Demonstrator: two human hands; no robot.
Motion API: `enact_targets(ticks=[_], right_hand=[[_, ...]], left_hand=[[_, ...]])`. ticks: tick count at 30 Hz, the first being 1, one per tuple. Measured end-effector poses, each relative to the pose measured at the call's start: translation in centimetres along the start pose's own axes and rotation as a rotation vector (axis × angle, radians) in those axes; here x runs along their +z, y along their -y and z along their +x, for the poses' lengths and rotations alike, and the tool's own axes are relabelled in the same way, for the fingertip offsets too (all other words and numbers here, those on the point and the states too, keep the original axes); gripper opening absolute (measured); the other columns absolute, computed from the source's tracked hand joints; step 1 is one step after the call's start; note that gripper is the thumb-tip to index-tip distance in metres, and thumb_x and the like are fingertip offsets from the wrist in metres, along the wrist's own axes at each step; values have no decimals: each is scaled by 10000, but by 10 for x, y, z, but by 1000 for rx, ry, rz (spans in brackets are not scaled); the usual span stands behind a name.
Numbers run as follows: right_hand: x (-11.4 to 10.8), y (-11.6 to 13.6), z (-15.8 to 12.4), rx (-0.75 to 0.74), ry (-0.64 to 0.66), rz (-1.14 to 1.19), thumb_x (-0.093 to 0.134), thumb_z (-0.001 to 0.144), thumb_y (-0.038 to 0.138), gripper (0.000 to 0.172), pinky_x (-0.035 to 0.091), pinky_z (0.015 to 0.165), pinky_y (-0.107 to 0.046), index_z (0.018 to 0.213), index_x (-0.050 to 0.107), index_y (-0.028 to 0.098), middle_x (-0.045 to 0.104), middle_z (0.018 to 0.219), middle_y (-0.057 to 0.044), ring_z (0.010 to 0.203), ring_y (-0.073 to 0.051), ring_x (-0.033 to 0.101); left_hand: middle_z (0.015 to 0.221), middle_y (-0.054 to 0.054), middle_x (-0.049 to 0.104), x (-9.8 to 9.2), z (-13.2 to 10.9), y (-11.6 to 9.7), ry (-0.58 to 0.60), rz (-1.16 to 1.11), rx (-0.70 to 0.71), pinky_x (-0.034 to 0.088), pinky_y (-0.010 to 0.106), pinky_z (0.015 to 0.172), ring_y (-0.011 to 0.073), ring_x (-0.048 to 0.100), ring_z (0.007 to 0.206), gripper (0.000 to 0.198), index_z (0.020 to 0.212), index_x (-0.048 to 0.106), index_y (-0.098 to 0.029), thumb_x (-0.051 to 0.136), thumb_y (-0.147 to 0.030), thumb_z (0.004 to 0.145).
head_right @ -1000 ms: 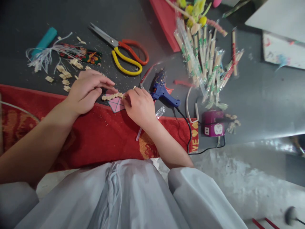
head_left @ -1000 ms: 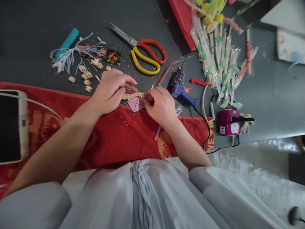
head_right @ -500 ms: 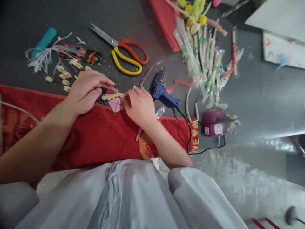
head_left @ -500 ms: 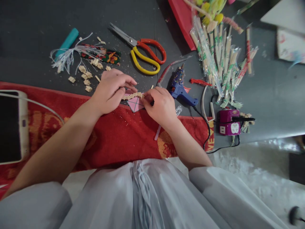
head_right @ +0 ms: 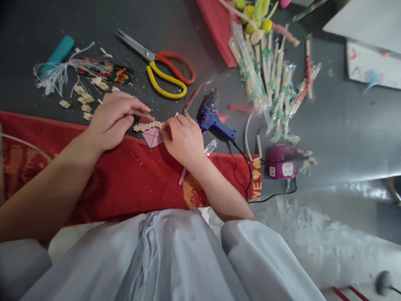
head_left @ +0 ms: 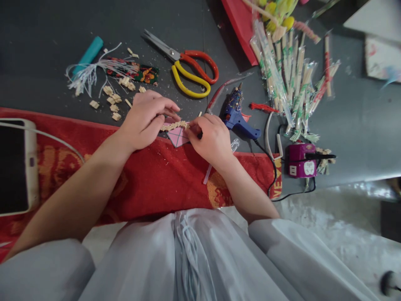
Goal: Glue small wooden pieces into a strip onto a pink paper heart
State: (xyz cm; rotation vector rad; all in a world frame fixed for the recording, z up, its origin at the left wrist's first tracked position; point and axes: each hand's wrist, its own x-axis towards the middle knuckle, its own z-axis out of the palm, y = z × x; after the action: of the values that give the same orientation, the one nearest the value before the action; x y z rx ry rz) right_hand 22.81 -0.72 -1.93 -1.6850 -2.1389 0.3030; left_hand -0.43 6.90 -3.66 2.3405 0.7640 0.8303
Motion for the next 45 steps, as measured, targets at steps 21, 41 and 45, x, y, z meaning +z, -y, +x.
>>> enact_targets(ticks=[21,41,45], right_hand=[[3,-1,-1,-28,-35,-24,690,965,190,39,591,903,-438,934,712,191,779,938,-97,920,-279,717],[5,-2,-1,-56,-71,-42,689,956,180,42,594,881,-427,924,714,190,777,914,-90,903,-276,724],[5,-2,-1,-47,-61,-42,683,958,183,45,591,891,-426,926,712,197,776,919,-84,902,-269,717]], left_hand=[[1146,3,874,-9,5,-27,60,63,-140,502,582,1144,270,736,1141,406,1279,674,-262,387,-223,995],[1127,-2,874,-7,4,-25,37,75,-141,514,584,1135,274,745,1142,385,1239,665,-293,396,-211,976],[1130,-9,873,-7,4,-25,42,57,-147,509,585,1149,271,749,1147,389,1257,666,-299,407,-219,978]])
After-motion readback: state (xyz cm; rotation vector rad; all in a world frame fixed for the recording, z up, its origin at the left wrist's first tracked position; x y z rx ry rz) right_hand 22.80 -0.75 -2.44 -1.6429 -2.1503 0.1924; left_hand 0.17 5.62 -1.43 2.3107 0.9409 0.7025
